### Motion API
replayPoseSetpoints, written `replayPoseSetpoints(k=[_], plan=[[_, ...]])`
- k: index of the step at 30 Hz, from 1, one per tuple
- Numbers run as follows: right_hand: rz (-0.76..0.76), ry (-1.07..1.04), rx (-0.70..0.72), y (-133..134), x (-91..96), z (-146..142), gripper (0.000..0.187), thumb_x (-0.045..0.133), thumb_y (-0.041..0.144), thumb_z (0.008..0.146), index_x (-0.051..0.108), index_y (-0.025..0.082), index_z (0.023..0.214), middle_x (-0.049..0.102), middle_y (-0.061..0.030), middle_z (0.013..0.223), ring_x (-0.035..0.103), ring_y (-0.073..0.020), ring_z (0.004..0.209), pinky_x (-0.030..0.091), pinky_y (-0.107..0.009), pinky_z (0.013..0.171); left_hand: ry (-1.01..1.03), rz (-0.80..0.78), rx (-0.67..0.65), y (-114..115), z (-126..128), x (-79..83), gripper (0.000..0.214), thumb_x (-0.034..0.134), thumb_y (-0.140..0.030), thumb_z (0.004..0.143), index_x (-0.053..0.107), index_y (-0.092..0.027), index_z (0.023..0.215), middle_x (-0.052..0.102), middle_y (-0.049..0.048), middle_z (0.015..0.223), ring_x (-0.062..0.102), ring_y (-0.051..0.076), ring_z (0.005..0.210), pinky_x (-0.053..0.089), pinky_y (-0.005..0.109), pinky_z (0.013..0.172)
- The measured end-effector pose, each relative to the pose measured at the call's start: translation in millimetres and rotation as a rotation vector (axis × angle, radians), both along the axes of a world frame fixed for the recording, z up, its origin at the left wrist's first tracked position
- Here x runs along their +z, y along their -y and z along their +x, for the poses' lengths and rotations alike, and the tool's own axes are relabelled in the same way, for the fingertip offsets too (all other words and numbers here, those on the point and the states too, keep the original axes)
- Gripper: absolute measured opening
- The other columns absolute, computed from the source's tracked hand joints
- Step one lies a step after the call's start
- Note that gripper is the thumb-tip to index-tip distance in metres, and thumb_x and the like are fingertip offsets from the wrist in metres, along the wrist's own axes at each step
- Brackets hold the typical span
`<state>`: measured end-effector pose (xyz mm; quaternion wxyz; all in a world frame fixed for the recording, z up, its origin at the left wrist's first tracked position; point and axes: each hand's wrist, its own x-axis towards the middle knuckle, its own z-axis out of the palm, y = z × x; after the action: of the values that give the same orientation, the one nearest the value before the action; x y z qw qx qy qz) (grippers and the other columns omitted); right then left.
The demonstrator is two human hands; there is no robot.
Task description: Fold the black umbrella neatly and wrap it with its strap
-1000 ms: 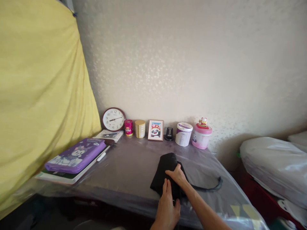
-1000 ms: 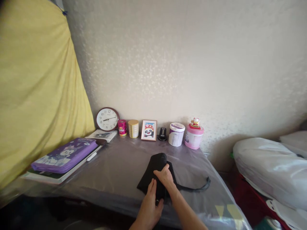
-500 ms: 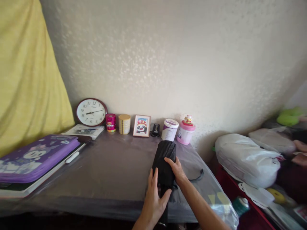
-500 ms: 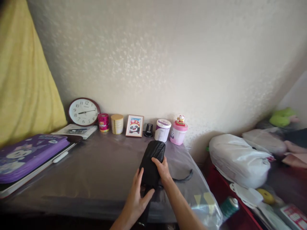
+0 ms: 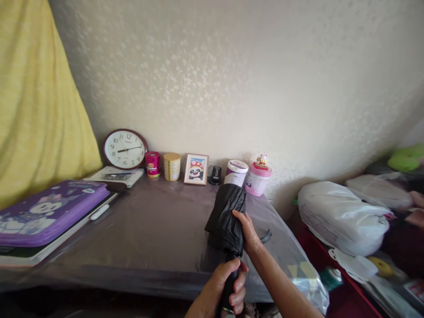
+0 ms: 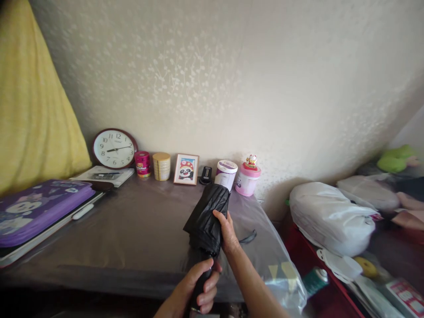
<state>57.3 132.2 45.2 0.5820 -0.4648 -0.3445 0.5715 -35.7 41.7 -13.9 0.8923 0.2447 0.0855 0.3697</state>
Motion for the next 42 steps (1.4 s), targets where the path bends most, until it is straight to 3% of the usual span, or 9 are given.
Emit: replayPoseSetpoints(k=[10, 18, 22, 24, 27, 31, 33, 39, 42], plan=[[0.114, 0.208, -0.053, -0.5, -8.6, 2.6, 0.063, 0.068, 0.045, 0.068, 0.047, 0.022, 0.123, 0.067, -0.0032, 0.103, 0.064, -0.0212, 0.089, 0.054, -0.030, 0.075, -0.672, 0.165, 0.269, 5.7, 7.2, 0.3, 0.030, 0.051, -0.048, 0.077, 0.042, -0.020, 0.079, 0.048, -0.0074, 0.047, 0.042, 0.008, 0.030, 0.036, 0.019, 0.031], [0.207, 0.389, -0.176, 0.3, -8.4, -6.3, 0.072, 0.071, 0.041, 0.064, 0.045, 0.023, 0.128, 0.065, -0.0029, 0.108, 0.060, -0.0214, 0.097, 0.047, -0.032, 0.086, -1.057, 0.254, 0.421, -1.1, 15.9, -19.5, 0.049, 0.051, -0.051, 0.076, 0.041, -0.017, 0.110, 0.047, -0.0077, 0.046, 0.045, 0.014, 0.027, 0.032, 0.023, 0.030], [0.211, 0.363, -0.219, -1.2, -10.9, -8.0, 0.062, 0.072, 0.039, 0.063, 0.051, 0.021, 0.118, 0.067, -0.0039, 0.101, 0.061, -0.0212, 0.090, 0.049, -0.032, 0.082, -1.226, 0.286, 0.510, -0.4, 10.2, -17.5, 0.054, 0.058, -0.049, 0.073, 0.043, -0.013, 0.110, 0.052, -0.0034, 0.052, 0.047, 0.014, 0.030, 0.034, 0.025, 0.036], [0.183, 0.280, -0.208, -2.0, -9.5, -7.0, 0.056, 0.073, 0.039, 0.063, 0.053, 0.020, 0.112, 0.068, -0.0037, 0.095, 0.063, -0.0207, 0.083, 0.052, -0.032, 0.076, -1.203, 0.298, 0.499, -0.3, 4.8, -10.1, 0.053, 0.058, -0.049, 0.073, 0.044, -0.013, 0.110, 0.050, -0.0051, 0.050, 0.046, 0.014, 0.029, 0.032, 0.024, 0.034], [0.130, 0.107, -0.148, -1.3, -1.0, -4.3, 0.052, 0.073, 0.038, 0.063, 0.054, 0.021, 0.109, 0.069, -0.0027, 0.089, 0.065, -0.0198, 0.075, 0.053, -0.032, 0.070, -0.874, 0.328, 0.373, -0.2, -3.0, 4.3, 0.043, 0.057, -0.050, 0.074, 0.048, -0.016, 0.100, 0.047, -0.0076, 0.048, 0.044, 0.011, 0.029, 0.031, 0.021, 0.032], [0.058, -0.071, -0.059, 3.3, 12.4, -3.0, 0.049, 0.069, 0.040, 0.067, 0.056, 0.020, 0.110, 0.070, -0.0039, 0.089, 0.066, -0.0205, 0.072, 0.055, -0.031, 0.064, -0.268, 0.091, 0.113, 3.0, -7.5, 16.5, 0.044, 0.059, -0.053, 0.071, 0.053, -0.015, 0.093, 0.042, -0.0102, 0.048, 0.031, 0.003, 0.030, 0.031, 0.017, 0.033], [0.037, -0.071, -0.026, 5.4, 14.1, -3.4, 0.048, 0.068, 0.040, 0.068, 0.056, 0.019, 0.109, 0.070, -0.0045, 0.088, 0.066, -0.0206, 0.070, 0.055, -0.031, 0.061, -0.156, 0.031, 0.059, 5.8, -6.4, 17.5, 0.043, 0.061, -0.050, 0.071, 0.053, -0.015, 0.095, 0.039, -0.0115, 0.048, 0.024, 0.001, 0.030, 0.028, 0.016, 0.031], [0.092, 0.068, -0.062, 5.5, 3.9, -3.4, 0.049, 0.071, 0.040, 0.065, 0.056, 0.022, 0.108, 0.069, -0.0014, 0.091, 0.066, -0.0196, 0.076, 0.054, -0.029, 0.067, -0.582, 0.169, 0.268, 7.8, 5.2, 7.6, 0.028, 0.054, -0.044, 0.078, 0.047, -0.018, 0.084, 0.044, -0.0089, 0.047, 0.035, 0.006, 0.030, 0.034, 0.019, 0.031], [0.139, 0.181, -0.107, 3.9, 0.1, -4.8, 0.050, 0.072, 0.041, 0.064, 0.055, 0.023, 0.108, 0.068, -0.0009, 0.094, 0.064, -0.0193, 0.081, 0.053, -0.029, 0.071, -0.845, 0.234, 0.401, 3.5, 11.2, -3.6, 0.032, 0.051, -0.045, 0.078, 0.046, -0.018, 0.094, 0.041, -0.0098, 0.043, 0.038, 0.011, 0.028, 0.032, 0.022, 0.030]])
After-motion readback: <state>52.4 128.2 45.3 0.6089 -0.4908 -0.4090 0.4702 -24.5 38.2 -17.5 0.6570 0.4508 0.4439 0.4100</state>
